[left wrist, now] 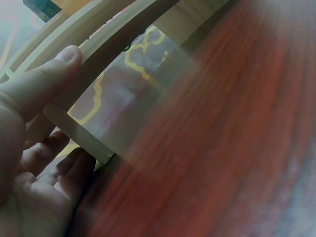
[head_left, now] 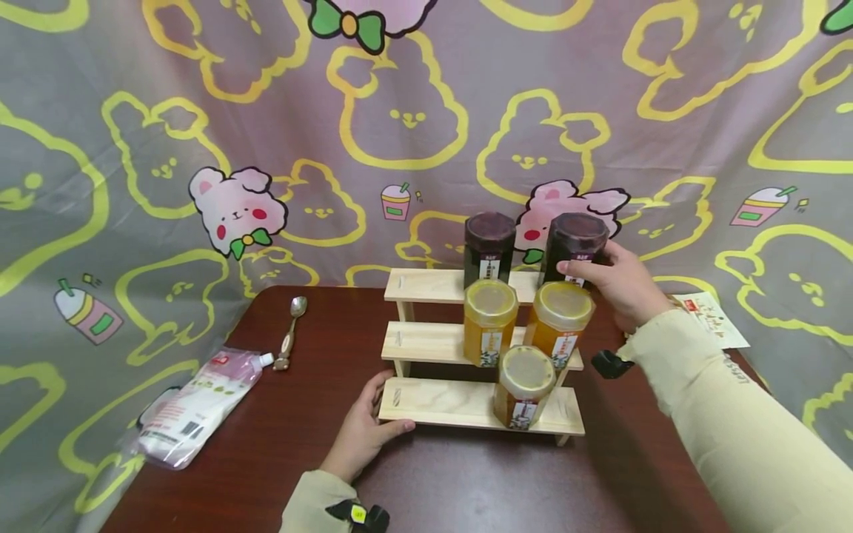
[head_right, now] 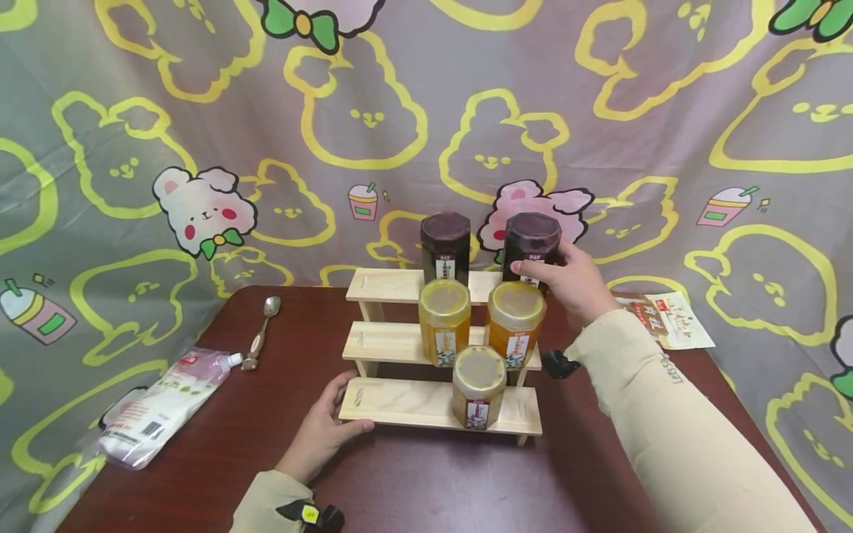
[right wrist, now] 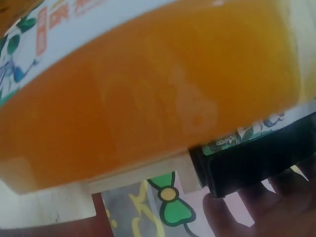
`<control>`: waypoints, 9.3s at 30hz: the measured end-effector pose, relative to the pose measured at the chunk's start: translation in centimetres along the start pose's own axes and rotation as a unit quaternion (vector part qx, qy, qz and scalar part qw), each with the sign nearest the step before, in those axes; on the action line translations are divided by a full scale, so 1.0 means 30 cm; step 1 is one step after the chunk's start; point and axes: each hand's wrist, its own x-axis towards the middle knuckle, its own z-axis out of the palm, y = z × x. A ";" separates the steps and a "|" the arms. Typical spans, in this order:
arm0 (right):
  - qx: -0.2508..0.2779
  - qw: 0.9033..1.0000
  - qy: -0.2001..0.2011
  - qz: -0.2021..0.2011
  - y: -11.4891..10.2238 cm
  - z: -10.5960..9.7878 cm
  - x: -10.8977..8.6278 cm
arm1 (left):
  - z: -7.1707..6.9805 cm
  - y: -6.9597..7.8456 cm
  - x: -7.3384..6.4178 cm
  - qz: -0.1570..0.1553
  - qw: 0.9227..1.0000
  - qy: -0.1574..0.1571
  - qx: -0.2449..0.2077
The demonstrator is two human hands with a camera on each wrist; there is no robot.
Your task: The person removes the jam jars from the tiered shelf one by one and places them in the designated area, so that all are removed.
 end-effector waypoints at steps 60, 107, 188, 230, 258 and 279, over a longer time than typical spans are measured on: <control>-0.021 0.998 0.040 -0.043 0.255 -0.211 -0.173 | -0.006 0.004 -0.020 -0.014 1.000 0.005 0.009; -0.245 0.964 0.102 0.011 0.526 -0.357 -0.199 | 0.000 0.000 -0.007 -0.007 1.000 0.000 0.009; -0.231 0.963 0.111 0.088 0.685 -0.415 -0.206 | -0.003 0.009 -0.008 -0.011 1.000 -0.015 -0.002; -0.051 0.958 0.282 0.010 0.461 -0.275 -0.309 | -0.004 0.007 -0.006 -0.013 1.000 -0.011 0.000; 0.087 0.979 0.108 -0.147 0.225 -0.155 -0.251 | -0.001 0.005 -0.005 -0.012 1.000 -0.012 0.019; -0.121 0.988 0.006 -0.094 -0.020 -0.025 -0.173 | -0.005 0.006 -0.003 -0.020 1.000 -0.013 0.018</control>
